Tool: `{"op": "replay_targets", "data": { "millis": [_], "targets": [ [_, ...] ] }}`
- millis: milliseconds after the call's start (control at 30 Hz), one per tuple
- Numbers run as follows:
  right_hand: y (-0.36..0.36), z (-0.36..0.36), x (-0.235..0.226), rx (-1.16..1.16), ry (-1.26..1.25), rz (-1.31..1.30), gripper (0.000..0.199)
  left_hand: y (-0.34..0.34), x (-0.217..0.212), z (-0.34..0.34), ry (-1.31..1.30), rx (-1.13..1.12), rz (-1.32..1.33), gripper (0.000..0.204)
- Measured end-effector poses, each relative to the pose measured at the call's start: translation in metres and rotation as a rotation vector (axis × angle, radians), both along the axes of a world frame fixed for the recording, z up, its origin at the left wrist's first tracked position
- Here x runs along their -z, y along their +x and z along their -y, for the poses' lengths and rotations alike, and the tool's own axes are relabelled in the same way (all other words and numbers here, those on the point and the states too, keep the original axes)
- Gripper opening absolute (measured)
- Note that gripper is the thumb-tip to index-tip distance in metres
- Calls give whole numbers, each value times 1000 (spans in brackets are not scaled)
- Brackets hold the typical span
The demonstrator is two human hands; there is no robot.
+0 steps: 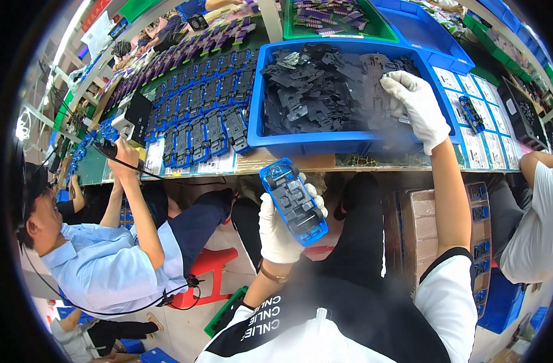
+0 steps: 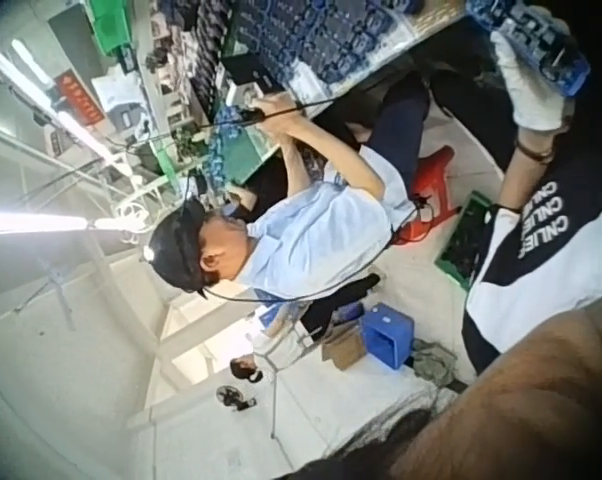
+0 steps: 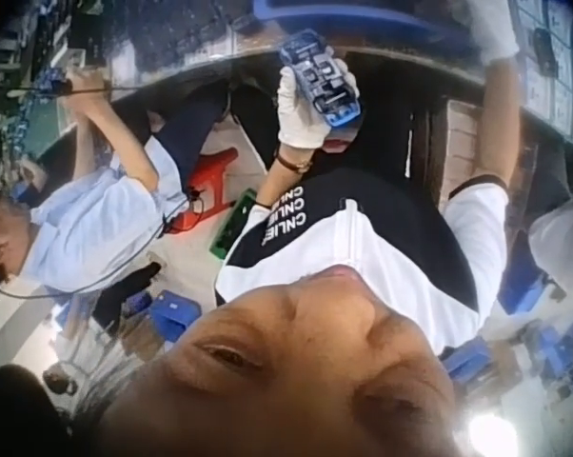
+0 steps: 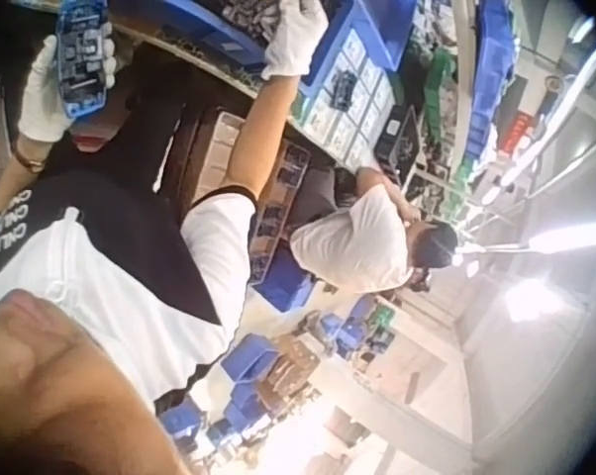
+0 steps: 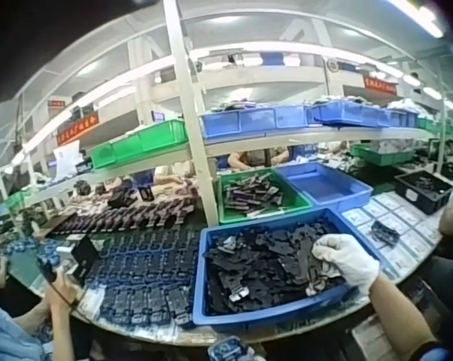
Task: The person assembles toy cars by taking chassis plates from a bin, pressing them onto the bottoms of toy car bodies by hand, and placing the assembled toy cars into a slotted tray.
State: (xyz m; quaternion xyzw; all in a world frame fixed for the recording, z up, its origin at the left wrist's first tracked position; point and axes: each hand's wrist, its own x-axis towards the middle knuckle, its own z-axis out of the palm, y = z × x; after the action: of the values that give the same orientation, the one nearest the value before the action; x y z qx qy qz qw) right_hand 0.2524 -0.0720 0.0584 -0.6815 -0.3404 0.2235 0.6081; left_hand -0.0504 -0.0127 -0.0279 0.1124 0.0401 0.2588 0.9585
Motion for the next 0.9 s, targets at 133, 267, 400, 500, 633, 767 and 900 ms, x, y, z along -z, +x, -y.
{"op": "replay_targets", "data": {
  "millis": [133,267,400,500,633,767,900],
  "targets": [
    [3,-1,5,60,32,82,24,0,1,3,5,17,-32,69],
    [8,-3,11,97,107,196,25,0,4,6,19,13,-97,70],
    [-16,3,3,275,-381,1383,14,1,-1,5,-33,16,-36,76],
    [-29,11,9,148,-353,1563,12,6,-2,2,-27,0,24,79],
    [-36,14,10,-35,-565,1059,17,6,3,-2,-58,-12,22,76],
    [-39,24,4,-151,-521,1015,24,5,5,-3,-62,-56,-3,81],
    [-30,31,9,-248,-461,939,31,9,16,-8,-144,-47,136,83]
  ]
}}
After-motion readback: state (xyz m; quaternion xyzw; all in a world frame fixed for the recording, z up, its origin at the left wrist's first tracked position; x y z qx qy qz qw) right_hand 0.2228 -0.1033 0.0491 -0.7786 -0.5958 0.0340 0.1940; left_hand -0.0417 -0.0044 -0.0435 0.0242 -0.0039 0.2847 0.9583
